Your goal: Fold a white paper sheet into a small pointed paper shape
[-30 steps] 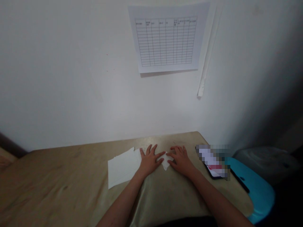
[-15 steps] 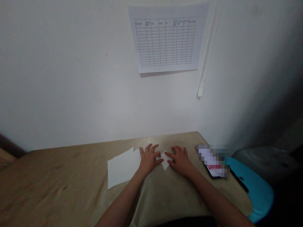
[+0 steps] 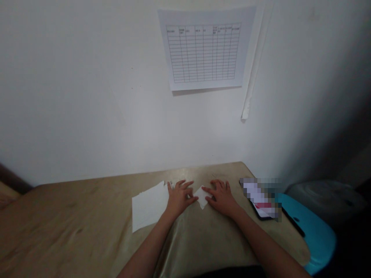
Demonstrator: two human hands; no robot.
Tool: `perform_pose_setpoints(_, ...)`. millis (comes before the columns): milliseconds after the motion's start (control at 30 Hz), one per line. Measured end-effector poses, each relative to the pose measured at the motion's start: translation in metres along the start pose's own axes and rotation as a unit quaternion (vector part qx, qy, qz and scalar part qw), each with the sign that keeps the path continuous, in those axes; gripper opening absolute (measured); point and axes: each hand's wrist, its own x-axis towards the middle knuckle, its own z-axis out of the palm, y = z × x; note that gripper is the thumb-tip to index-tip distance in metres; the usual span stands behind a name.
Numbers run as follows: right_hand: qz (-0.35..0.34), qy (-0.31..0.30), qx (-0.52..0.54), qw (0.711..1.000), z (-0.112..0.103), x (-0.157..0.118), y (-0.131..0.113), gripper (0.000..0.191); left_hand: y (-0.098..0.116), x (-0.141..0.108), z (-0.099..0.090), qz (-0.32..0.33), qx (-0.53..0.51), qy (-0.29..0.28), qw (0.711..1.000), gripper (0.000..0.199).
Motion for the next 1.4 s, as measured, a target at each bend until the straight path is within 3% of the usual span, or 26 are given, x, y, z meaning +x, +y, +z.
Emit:
perform_pose_setpoints(133, 0.005, 0.007, 0.004, 1.0, 0.0, -0.001, -0.001, 0.048, 0.003, 0.001, 0.01, 0.007, -0.005, 0.006, 1.0, 0.022)
perform_pose_setpoints(300, 0.008, 0.018, 0.007, 1.0, 0.002, 0.0, 0.0, 0.05, 0.007, 0.002, 0.018, 0.01, 0.025, -0.029, 0.999, 0.044)
perform_pose_setpoints(567, 0.013, -0.003, -0.021, 1.0, 0.003, 0.002, -0.002, 0.053, 0.012, 0.008, 0.017, 0.014, 0.052, -0.044, 0.998, 0.055)
perform_pose_setpoints(1100, 0.021, 0.055, -0.028, 0.998, -0.007, -0.001, -0.004, 0.037, 0.007, 0.004, 0.001, 0.012, 0.031, -0.019, 0.999, 0.023)
perform_pose_setpoints(1400, 0.015, 0.089, -0.032, 0.995, -0.008, -0.003, -0.006, 0.032, 0.01, 0.0, -0.007, -0.024, 0.003, -0.019, 1.0, 0.02)
